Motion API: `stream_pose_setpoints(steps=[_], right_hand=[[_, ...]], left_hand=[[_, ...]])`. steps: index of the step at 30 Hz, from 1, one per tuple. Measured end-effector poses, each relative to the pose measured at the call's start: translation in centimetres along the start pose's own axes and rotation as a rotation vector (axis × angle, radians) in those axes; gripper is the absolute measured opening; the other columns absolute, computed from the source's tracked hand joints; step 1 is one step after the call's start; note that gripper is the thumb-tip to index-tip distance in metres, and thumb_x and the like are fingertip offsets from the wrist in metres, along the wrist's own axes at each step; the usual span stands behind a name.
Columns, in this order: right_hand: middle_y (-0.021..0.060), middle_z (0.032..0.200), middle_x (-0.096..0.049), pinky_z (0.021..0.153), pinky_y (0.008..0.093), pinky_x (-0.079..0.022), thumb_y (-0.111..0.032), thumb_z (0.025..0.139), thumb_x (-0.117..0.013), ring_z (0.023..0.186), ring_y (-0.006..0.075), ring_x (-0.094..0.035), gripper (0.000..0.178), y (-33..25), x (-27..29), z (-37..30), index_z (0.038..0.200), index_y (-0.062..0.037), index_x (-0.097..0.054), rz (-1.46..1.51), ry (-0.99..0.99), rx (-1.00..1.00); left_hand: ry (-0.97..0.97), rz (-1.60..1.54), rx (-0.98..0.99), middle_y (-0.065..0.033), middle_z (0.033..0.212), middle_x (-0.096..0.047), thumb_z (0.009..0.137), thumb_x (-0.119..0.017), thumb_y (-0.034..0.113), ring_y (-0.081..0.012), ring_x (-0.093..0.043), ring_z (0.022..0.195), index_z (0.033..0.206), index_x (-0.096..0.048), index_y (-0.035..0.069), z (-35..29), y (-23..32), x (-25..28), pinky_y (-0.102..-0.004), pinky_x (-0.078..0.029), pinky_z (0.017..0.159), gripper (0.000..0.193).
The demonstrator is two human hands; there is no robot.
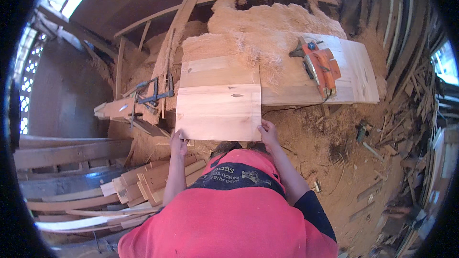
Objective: The person sands the surface and edges of a wooden board using an electric sander, then uses a hammer to secure a wood piece to a larger assembly, and subsequently checks the fit of the sanded board.
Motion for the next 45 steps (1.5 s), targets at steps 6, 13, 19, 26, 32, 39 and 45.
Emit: stream_pose_setpoints(steps=[6,13,19,26,32,39,45], right_hand=[[0.01,0.104,-0.068,0.08,0.0302,-0.052,-0.005,0.09,-0.068,0.09,0.0166,-0.064,0.041,-3.1,-1.7,3.5,0.129,0.0018,-0.058,-0.215,0.225,0.2],[0.0112,0.09,-0.072,0.074,0.0303,-0.051,-0.006,0.087,-0.069,0.08,0.0151,-0.065,0.032,-5.5,-2.8,7.5,0.118,0.0026,-0.069,-0.367,0.225,0.263],[0.0044,0.091,-0.071,0.072,0.0269,-0.049,-0.004,0.087,-0.07,0.078,0.0102,-0.061,0.036,-5.4,-1.6,9.7,0.122,0.003,-0.068,-0.424,0.252,0.289],[0.0041,0.087,-0.071,0.072,0.0266,-0.05,-0.005,0.083,-0.073,0.077,0.0102,-0.061,0.03,-6.8,-2.2,9.5,0.112,0.0035,-0.072,-0.469,0.217,0.299],[0.0069,0.089,-0.073,0.074,0.0265,-0.051,-0.006,0.081,-0.074,0.077,0.011,-0.063,0.035,-7.4,-2.5,9.9,0.114,0.0028,-0.072,-0.527,0.229,0.321],[0.0128,0.098,-0.075,0.081,0.0308,-0.053,-0.011,0.084,-0.072,0.086,0.0179,-0.069,0.032,-7.7,-2.3,10.9,0.113,0.0019,-0.072,-0.665,0.249,0.289],[0.0126,0.096,-0.075,0.081,0.0309,-0.052,-0.013,0.085,-0.071,0.087,0.0177,-0.069,0.032,-9.4,-5.2,9.3,0.113,0.0019,-0.072,-0.921,0.443,0.183]], left_hand=[[0.047,0.218,-0.119,-0.0051,0.11,-0.066,0.096,-0.064,0.009,-0.0179,-0.065,0.093,0.123,-0.059,0.007,3.5,0.2,-3.3,-0.0372,-0.055,0.075,0.028],[0.062,0.407,-0.183,-0.0046,0.111,-0.068,0.095,-0.064,0.008,-0.0184,-0.067,0.089,0.134,-0.058,0.006,7.1,2.3,-6.5,-0.037,-0.059,0.067,0.039],[-0.102,0.424,-0.067,-0.0044,0.103,-0.069,0.096,-0.062,0.009,-0.0177,-0.068,0.08,0.13,-0.06,0.006,7.1,3.9,-8.2,-0.0382,-0.063,0.064,0.034],[-0.026,0.497,-0.099,0.0018,0.08,-0.061,0.095,-0.066,0.011,-0.0112,-0.06,0.067,0.116,-0.068,0.007,8.5,4.4,-7.9,-0.0337,-0.06,0.059,0.021],[-0.032,0.548,-0.066,-0.0055,0.098,-0.069,0.094,-0.068,0.009,-0.0152,-0.066,0.076,0.121,-0.066,0.001,8.6,5.0,-8.0,-0.032,-0.059,0.062,0.028],[-0.077,0.748,-0.187,-0.002,0.079,-0.068,0.091,-0.069,0.019,-0.0082,-0.058,0.066,0.105,-0.072,-0.002,10.0,6.1,-6.5,-0.0268,-0.045,0.053,0.025],[-0.141,1.011,-0.218,-0.0077,0.073,-0.071,0.087,-0.071,0.02,-0.0142,-0.062,0.062,0.095,-0.076,0.001,9.7,9.7,-7.4,-0.0327,-0.05,0.061,0.022]])
Point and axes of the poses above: each hand's wrist, its own z-axis towards the middle knuckle, its own x-axis out of the back of the hand, y = z × x, the point moved 1 cm from there along z, towards the middle knuckle
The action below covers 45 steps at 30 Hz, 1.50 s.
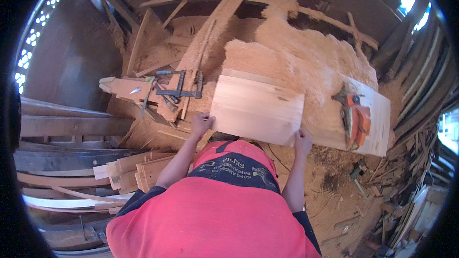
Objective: The person sands the surface and edges of a wooden board using an electric sander, then uses a hammer to secure a wood piece to a larger assembly, and subsequently checks the fit of the sanded board.
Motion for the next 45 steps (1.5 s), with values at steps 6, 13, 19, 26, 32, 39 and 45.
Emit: stream_pose_setpoints(steps=[6,13,19,26,32,39,45], right_hand=[[0.0085,0.096,-0.074,0.076,0.0286,-0.052,-0.01,0.088,-0.07,0.087,0.014,-0.066,0.029,1.5,-0.4,0.8,0.113,0.0029,-0.072,0.257,-0.074,-0.101],[0.0022,0.088,-0.069,0.06,0.0279,-0.05,-0.011,0.09,-0.07,0.072,0.011,-0.061,0.028,1.8,-2.3,0.7,0.117,-0.0012,-0.072,0.334,-0.066,-0.178],[0.0,0.083,-0.067,0.06,0.0263,-0.049,-0.011,0.088,-0.072,0.067,0.0084,-0.057,0.029,3.0,-1.6,0.9,0.115,-0.0005,-0.072,0.246,0.032,-0.093],[0.0021,0.085,-0.071,0.067,0.0276,-0.05,-0.013,0.086,-0.073,0.074,0.009,-0.061,0.025,0.9,-0.9,0.1,0.108,-0.0002,-0.075,0.286,0.079,-0.125],[0.006,0.087,-0.075,0.072,0.0287,-0.053,-0.016,0.085,-0.073,0.077,0.0117,-0.067,0.024,0.2,-0.7,-0.7,0.106,-0.0033,-0.076,0.202,0.121,-0.151],[0.0138,0.088,-0.075,0.077,0.0359,-0.055,-0.021,0.084,-0.072,0.08,0.0232,-0.071,0.025,0.6,0.2,-1.6,0.105,-0.0083,-0.077,0.113,0.12,-0.143],[0.0143,0.1,-0.07,0.079,0.046,-0.055,-0.025,0.084,-0.074,0.085,0.0315,-0.068,0.031,-7.6,0.7,-3.4,0.111,-0.0096,-0.071,-0.521,0.41,0.203]], left_hand=[[-0.06,0.071,-0.16,-0.0156,0.085,-0.076,0.086,-0.076,0.025,-0.0191,-0.072,0.075,0.099,-0.077,0.002,1.9,-2.0,1.0,-0.0332,-0.054,0.07,0.027],[0.336,-0.581,0.349,-0.006,0.085,-0.07,0.09,-0.071,0.035,-0.0154,-0.065,0.068,0.109,-0.068,0.0,15.3,-12.4,7.1,-0.0327,-0.054,0.065,0.04],[0.252,-0.456,0.344,-0.0201,0.106,-0.067,0.087,-0.06,0.012,-0.0331,-0.067,0.096,0.117,-0.059,-0.007,23.7,-10.5,10.1,-0.0481,-0.056,0.079,0.036],[0.312,0.388,0.085,-0.0272,0.106,-0.067,0.088,-0.058,0.01,-0.0363,-0.068,0.097,0.111,-0.057,-0.009,22.4,-9.8,8.9,-0.0525,-0.055,0.08,0.029],[0.458,-0.916,0.369,-0.0231,0.101,-0.069,0.094,-0.058,0.033,-0.0323,-0.069,0.092,0.107,-0.06,-0.004,24.8,-8.0,8.8,-0.0513,-0.055,0.079,0.039],[0.303,-1.431,0.669,-0.0068,0.072,-0.06,0.099,-0.053,0.051,-0.0234,-0.059,0.064,0.095,-0.057,0.01,31.4,-9.2,11.8,-0.0387,-0.051,0.058,0.042],[0.495,-0.734,0.285,-0.0063,0.077,-0.059,0.099,-0.059,0.047,-0.0188,-0.052,0.06,0.118,-0.061,0.005,25.2,-7.3,12.2,-0.032,-0.045,0.053,0.046]])
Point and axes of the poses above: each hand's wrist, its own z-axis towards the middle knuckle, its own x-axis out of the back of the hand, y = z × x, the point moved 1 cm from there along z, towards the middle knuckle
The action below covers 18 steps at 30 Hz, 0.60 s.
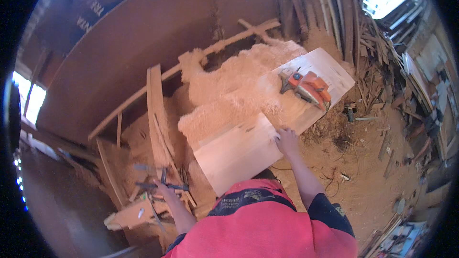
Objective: The person sands the surface and edges of a wooden board using an electric sander, then uses a hammer to secure a wood piece to a larger assembly, and subsequently checks the fit of the sanded board.
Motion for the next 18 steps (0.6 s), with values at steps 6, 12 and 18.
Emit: stream_pose_setpoints(steps=[6,12,18], right_hand=[[0.0131,0.109,-0.066,0.072,0.0333,-0.053,-0.025,0.088,-0.073,0.082,0.0244,-0.065,0.033,-14.9,5.6,4.4,0.115,-0.0048,-0.068,0.83,-0.365,0.183],[0.0172,0.121,-0.065,0.075,0.0308,-0.053,-0.041,0.083,-0.08,0.083,0.0201,-0.065,0.076,-28.5,5.9,4.2,0.14,-0.0003,-0.051,1.042,-0.773,0.486],[0.0143,0.103,-0.069,0.076,0.0343,-0.054,-0.039,0.089,-0.075,0.084,0.0196,-0.067,0.059,-32.4,5.4,4.0,0.127,0.0013,-0.056,1.122,-0.876,0.442]], left_hand=[[-0.307,0.154,-0.342,-0.0033,0.073,-0.061,0.096,-0.068,0.027,-0.0116,-0.054,0.058,0.092,-0.063,0.001,-12.9,7.2,0.8,-0.027,-0.043,0.052,0.027],[-0.571,0.11,-0.506,-0.0001,0.063,-0.057,0.091,-0.076,0.024,-0.0081,-0.052,0.055,0.078,-0.064,0.002,-16.0,9.9,2.0,-0.0246,-0.037,0.05,0.027],[-0.76,0.274,-0.619,0.0018,0.067,-0.059,0.086,-0.079,0.017,-0.0062,-0.052,0.059,0.082,-0.067,0.003,-16.8,10.8,2.1,-0.0236,-0.039,0.053,0.019]])
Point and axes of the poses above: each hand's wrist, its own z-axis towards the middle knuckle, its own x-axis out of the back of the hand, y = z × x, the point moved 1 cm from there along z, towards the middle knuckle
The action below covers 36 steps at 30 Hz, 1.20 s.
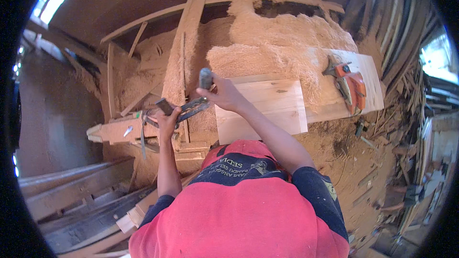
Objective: The person sands the surface and edges of a wooden board using an electric sander, then uses a hammer to secure a wood piece to a larger assembly, and subsequently checks the fit of the sanded board.
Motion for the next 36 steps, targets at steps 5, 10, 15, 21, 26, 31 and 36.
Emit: stream_pose_setpoints(steps=[5,10,15,21,26,31,36], right_hand=[[0.0115,0.092,-0.071,0.073,0.0339,-0.055,-0.033,0.092,-0.072,0.079,0.0193,-0.068,0.044,1.0,-0.2,-1.5,0.117,-0.0003,-0.058,-0.179,-0.008,0.073],[0.011,0.088,-0.071,0.071,0.033,-0.055,-0.027,0.093,-0.072,0.077,0.0181,-0.068,0.035,3.1,-1.2,-1.8,0.115,-0.0025,-0.059,-0.192,0.039,0.059],[0.0124,0.084,-0.071,0.07,0.0339,-0.055,-0.025,0.094,-0.071,0.075,0.0211,-0.069,0.032,4.8,-1.8,-1.2,0.111,-0.0005,-0.059,-0.195,0.043,0.125],[0.0169,0.083,-0.071,0.071,0.0364,-0.056,-0.025,0.092,-0.072,0.076,0.0266,-0.071,0.032,3.9,-1.6,0.0,0.103,0.0022,-0.059,-0.281,-0.011,0.042],[0.0175,0.083,-0.071,0.07,0.0373,-0.055,-0.027,0.091,-0.073,0.076,0.0273,-0.07,0.033,4.6,-1.0,-0.3,0.1,0.0021,-0.06,-0.265,0.05,0.044],[0.0177,0.083,-0.07,0.071,0.0391,-0.054,-0.026,0.091,-0.074,0.077,0.0292,-0.07,0.032,5.0,-0.8,-0.2,0.1,0.0014,-0.06,-0.296,0.069,0.052],[0.0192,0.081,-0.068,0.069,0.0402,-0.052,-0.027,0.089,-0.074,0.075,0.032,-0.068,0.033,4.6,-0.3,0.2,0.1,0.0015,-0.06,-0.32,0.069,0.0]], left_hand=[[0.029,0.033,-0.158,-0.0005,0.078,-0.069,0.083,-0.082,0.017,-0.0101,-0.063,0.073,0.084,-0.072,0.001,0.8,-0.8,-1.7,-0.0278,-0.05,0.067,0.02],[0.024,0.287,-0.002,-0.0052,0.086,-0.072,0.081,-0.083,0.02,-0.0171,-0.068,0.08,0.086,-0.074,0.003,2.0,-3.3,-2.1,-0.0304,-0.052,0.074,0.02],[0.099,0.421,-0.068,-0.0101,0.084,-0.067,0.079,-0.083,0.021,-0.0244,-0.067,0.078,0.085,-0.074,0.005,2.8,-5.7,-2.9,-0.0341,-0.052,0.073,0.019],[0.166,0.42,0.044,-0.0209,0.098,-0.058,0.076,-0.083,0.03,-0.0361,-0.058,0.097,0.096,-0.073,0.007,4.2,-7.9,-4.3,-0.0408,-0.048,0.085,0.032],[0.223,0.647,0.006,-0.0222,0.102,-0.059,0.075,-0.084,0.031,-0.0388,-0.059,0.099,0.099,-0.071,0.004,4.9,-4.7,-5.8,-0.0456,-0.049,0.088,0.038],[0.246,0.669,0.029,-0.0221,0.098,-0.065,0.074,-0.085,0.034,-0.0404,-0.065,0.092,0.097,-0.069,0.001,5.2,-3.3,-6.1,-0.047,-0.053,0.08,0.043],[0.161,0.715,0.053,-0.0217,0.086,-0.069,0.075,-0.084,0.039,-0.0398,-0.069,0.079,0.092,-0.069,-0.001,5.2,-3.9,-6.2,-0.0469,-0.054,0.072,0.046]])
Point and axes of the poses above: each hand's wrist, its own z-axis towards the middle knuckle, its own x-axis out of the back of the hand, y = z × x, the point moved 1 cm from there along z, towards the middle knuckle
